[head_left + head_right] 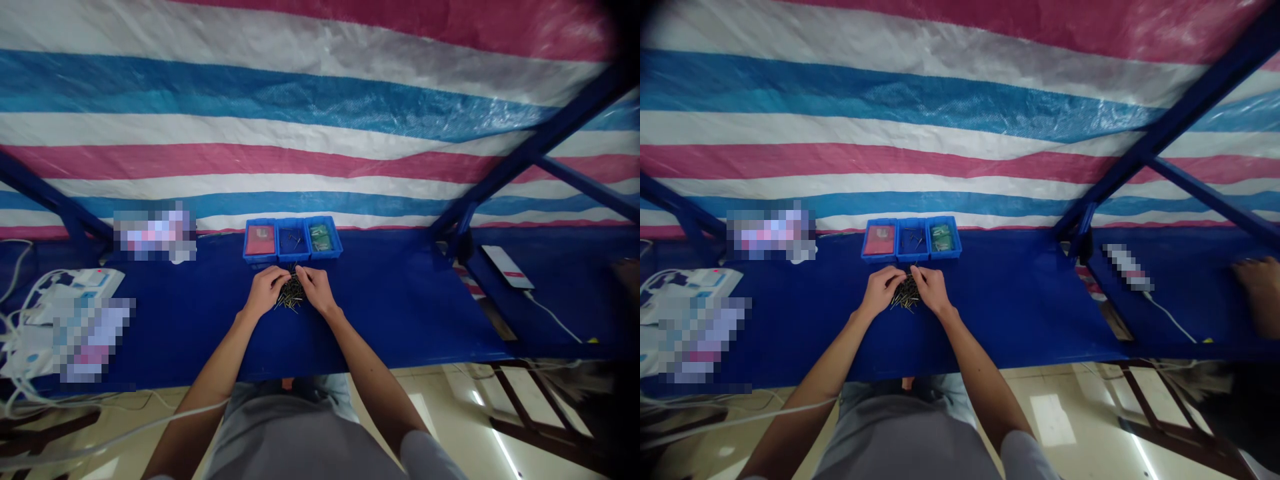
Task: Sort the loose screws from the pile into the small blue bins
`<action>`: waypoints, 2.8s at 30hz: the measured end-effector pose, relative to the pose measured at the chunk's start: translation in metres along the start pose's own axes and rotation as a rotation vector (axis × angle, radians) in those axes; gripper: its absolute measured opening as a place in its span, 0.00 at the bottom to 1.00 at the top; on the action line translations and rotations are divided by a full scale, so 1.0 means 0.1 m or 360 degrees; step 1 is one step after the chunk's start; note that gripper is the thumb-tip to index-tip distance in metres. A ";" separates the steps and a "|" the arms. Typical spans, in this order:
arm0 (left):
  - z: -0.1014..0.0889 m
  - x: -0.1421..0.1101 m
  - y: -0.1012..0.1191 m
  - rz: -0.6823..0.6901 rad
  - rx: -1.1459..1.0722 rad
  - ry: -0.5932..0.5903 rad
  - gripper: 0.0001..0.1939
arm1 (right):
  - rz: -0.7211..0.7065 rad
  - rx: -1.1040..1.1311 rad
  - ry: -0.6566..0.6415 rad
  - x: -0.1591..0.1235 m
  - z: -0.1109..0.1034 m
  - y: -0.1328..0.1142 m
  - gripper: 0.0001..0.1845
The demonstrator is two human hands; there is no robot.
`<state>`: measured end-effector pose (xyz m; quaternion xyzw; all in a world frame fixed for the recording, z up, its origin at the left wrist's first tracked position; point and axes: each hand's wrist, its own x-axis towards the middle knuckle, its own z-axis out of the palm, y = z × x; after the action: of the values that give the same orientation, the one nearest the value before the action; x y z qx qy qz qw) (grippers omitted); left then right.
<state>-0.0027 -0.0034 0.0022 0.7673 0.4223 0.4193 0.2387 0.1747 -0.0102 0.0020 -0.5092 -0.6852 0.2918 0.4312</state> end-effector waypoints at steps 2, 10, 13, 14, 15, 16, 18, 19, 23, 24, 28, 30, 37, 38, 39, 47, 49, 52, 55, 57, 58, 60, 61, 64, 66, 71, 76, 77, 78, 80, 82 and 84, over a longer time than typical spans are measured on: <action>-0.01 0.00 0.00 -0.0004 0.0002 0.0008 0.13 | -0.0023 0.0064 -0.0027 0.00 -0.02 -0.03 0.28; -0.03 0.00 0.02 -0.0045 -0.0028 0.0035 0.14 | -0.0074 0.0138 -0.0081 0.00 -0.08 -0.05 0.18; -0.04 0.00 0.02 -0.0087 -0.0042 0.0069 0.14 | -0.0070 0.0211 -0.0059 0.01 -0.10 -0.01 0.14; -0.05 -0.01 0.02 -0.0115 -0.0055 0.0100 0.14 | -0.0071 0.0236 -0.0030 0.02 -0.11 0.01 0.13; -0.05 -0.01 0.01 -0.0150 -0.0071 0.0141 0.14 | -0.0074 0.0249 0.0013 0.04 -0.13 0.02 0.12; -0.05 -0.01 0.01 -0.0190 -0.0089 0.0191 0.15 | -0.0080 0.0243 0.0070 0.08 -0.15 0.02 0.12; -0.06 -0.02 0.00 -0.0268 -0.0114 0.0305 0.15 | -0.0110 0.0142 0.0181 0.20 -0.19 0.02 0.11; -0.07 -0.02 -0.01 -0.0296 -0.0120 0.0357 0.15 | -0.0129 0.0059 0.0207 0.28 -0.20 0.01 0.11; -0.07 -0.01 -0.01 -0.0340 -0.0150 0.0432 0.16 | -0.0267 -0.0221 0.0181 0.63 -0.19 -0.04 0.11; -0.07 -0.01 -0.01 -0.0345 -0.0154 0.0429 0.16 | -0.0337 -0.0282 0.0180 0.68 -0.18 -0.04 0.13; -0.06 -0.01 -0.01 -0.0385 -0.0165 0.0443 0.17 | -0.0448 -0.0341 0.0215 0.61 -0.18 0.02 0.17; -0.06 -0.01 -0.02 -0.0406 -0.0183 0.0450 0.17 | -0.0400 -0.0275 0.0190 0.45 -0.21 0.10 0.14; -0.04 0.00 -0.06 -0.0437 -0.0237 0.0521 0.13 | -0.0230 -0.0316 0.0034 0.13 -0.30 0.35 0.09; -0.04 0.00 -0.06 -0.0430 -0.0242 0.0515 0.13 | -0.0201 -0.0351 0.0030 0.14 -0.30 0.36 0.08; -0.04 0.00 -0.05 -0.0424 -0.0245 0.0499 0.12 | -0.0173 -0.0383 0.0025 0.15 -0.29 0.37 0.07; -0.02 0.01 0.00 -0.0397 -0.0250 0.0388 0.11 | -0.0082 -0.0575 -0.0005 0.18 -0.15 0.31 0.04; -0.02 0.01 0.00 -0.0400 -0.0246 0.0393 0.11 | -0.0055 -0.0599 -0.0009 0.17 -0.14 0.30 0.04; -0.02 0.01 0.00 -0.0398 -0.0229 0.0388 0.10 | 0.0012 -0.0617 -0.0009 0.18 -0.12 0.31 0.05; -0.03 0.01 0.00 -0.0394 -0.0215 0.0376 0.10 | 0.0090 -0.0620 -0.0001 0.19 -0.11 0.30 0.05; -0.03 0.01 0.00 -0.0394 -0.0211 0.0371 0.09 | 0.0149 -0.0615 0.0007 0.20 -0.10 0.29 0.06; -0.03 0.02 0.00 -0.0396 -0.0209 0.0365 0.09 | 0.0177 -0.0612 0.0007 0.21 -0.09 0.29 0.06; -0.03 0.02 0.00 -0.0402 -0.0206 0.0352 0.09 | 0.0222 -0.0613 0.0013 0.21 -0.08 0.27 0.06; -0.03 0.02 0.00 -0.0405 -0.0205 0.0345 0.09 | 0.0235 -0.0618 0.0016 0.21 -0.08 0.26 0.06; -0.03 0.02 0.01 -0.0397 -0.0192 0.0341 0.09 | 0.0264 -0.0639 0.0024 0.22 -0.06 0.24 0.05; -0.02 0.03 0.01 -0.0390 -0.0181 0.0338 0.09 | 0.0296 -0.0651 0.0029 0.23 -0.05 0.22 0.05; -0.03 0.02 0.00 -0.0392 -0.0170 0.0322 0.10 | 0.0350 -0.0615 0.0050 0.24 -0.03 0.21 0.05; -0.03 0.02 -0.01 -0.0386 -0.0173 0.0326 0.11 | 0.0318 -0.0482 0.0092 0.24 -0.03 0.22 0.05; -0.03 0.02 -0.01 -0.0385 -0.0173 0.0328 0.11 | 0.0318 -0.0455 0.0105 0.24 -0.04 0.22 0.05; -0.03 0.02 -0.01 -0.0385 -0.0176 0.0331 0.12 | 0.0313 -0.0426 0.0119 0.23 -0.05 0.22 0.06; -0.03 0.02 -0.01 -0.0387 -0.0184 0.0337 0.12 | 0.0271 -0.0359 0.0152 0.22 -0.08 0.20 0.06; -0.03 0.02 -0.01 -0.0394 -0.0190 0.0334 0.12 | 0.0186 -0.0289 0.0191 0.20 -0.12 0.16 0.07; -0.03 0.02 -0.01 -0.0400 -0.0197 0.0318 0.12 | 0.0072 -0.0228 0.0219 0.17 -0.16 0.12 0.08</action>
<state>-0.0049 -0.0010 0.0037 0.6469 0.5098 0.4857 0.2929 0.1922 0.0092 0.0047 -0.5730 -0.6615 0.2160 0.4329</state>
